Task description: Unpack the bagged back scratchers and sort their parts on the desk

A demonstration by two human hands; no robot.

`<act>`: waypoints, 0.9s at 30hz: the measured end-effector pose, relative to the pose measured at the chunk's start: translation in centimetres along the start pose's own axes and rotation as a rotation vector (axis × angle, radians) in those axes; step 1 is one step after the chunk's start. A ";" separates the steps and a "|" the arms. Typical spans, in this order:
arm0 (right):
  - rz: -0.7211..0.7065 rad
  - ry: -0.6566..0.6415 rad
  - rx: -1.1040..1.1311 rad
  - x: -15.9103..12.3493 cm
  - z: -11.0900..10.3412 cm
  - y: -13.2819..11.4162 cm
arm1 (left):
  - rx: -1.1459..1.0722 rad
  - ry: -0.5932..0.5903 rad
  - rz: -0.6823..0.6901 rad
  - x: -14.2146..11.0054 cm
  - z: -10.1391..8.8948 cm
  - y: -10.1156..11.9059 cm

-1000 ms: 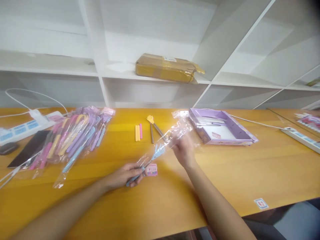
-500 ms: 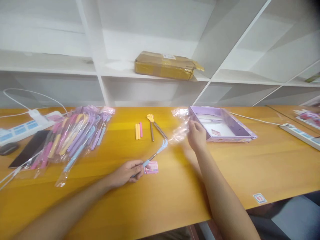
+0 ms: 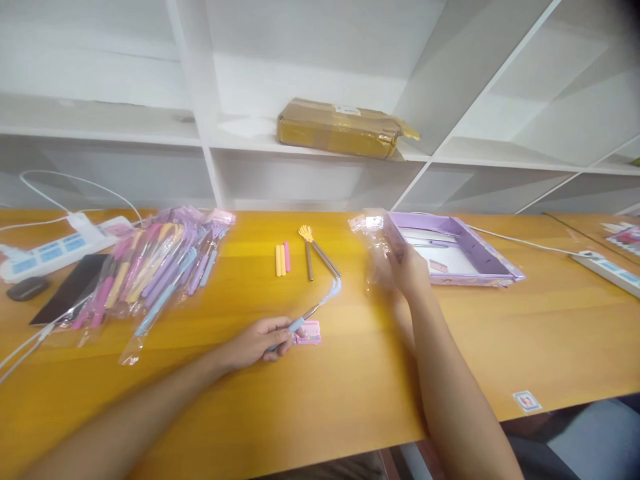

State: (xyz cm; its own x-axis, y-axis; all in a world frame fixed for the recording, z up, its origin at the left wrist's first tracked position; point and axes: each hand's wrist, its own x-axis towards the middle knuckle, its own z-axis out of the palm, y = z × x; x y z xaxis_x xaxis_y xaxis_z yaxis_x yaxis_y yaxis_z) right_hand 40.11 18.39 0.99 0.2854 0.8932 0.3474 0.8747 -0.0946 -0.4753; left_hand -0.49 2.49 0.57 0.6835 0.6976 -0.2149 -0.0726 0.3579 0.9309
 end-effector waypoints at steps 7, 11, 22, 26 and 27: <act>0.099 0.073 -0.061 0.3 -0.1 -1.1 | 0.004 0.009 -0.026 -0.1 0.1 0.4; 0.103 0.070 -0.090 0.4 -0.8 -1.3 | -0.008 0.015 -0.019 0.0 -0.1 0.0; -0.535 -0.489 0.642 -8.2 -1.7 -10.6 | 0.087 0.107 0.074 0.0 -0.3 -1.3; -0.475 -0.926 0.833 -13.3 0.1 -14.9 | 0.466 0.424 0.247 -0.6 0.6 -1.1; -0.417 -0.936 0.864 -14.3 0.5 -15.7 | 0.581 0.481 0.298 -0.7 0.7 -1.0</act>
State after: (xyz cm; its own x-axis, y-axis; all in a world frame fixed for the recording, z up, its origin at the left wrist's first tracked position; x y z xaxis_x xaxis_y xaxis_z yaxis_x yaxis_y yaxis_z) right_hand 22.15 7.34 3.09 -0.6176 0.7829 0.0748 0.2052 0.2522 -0.9457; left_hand -0.36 1.18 -0.03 0.2977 0.9507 0.0864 0.2769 -0.1726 0.9453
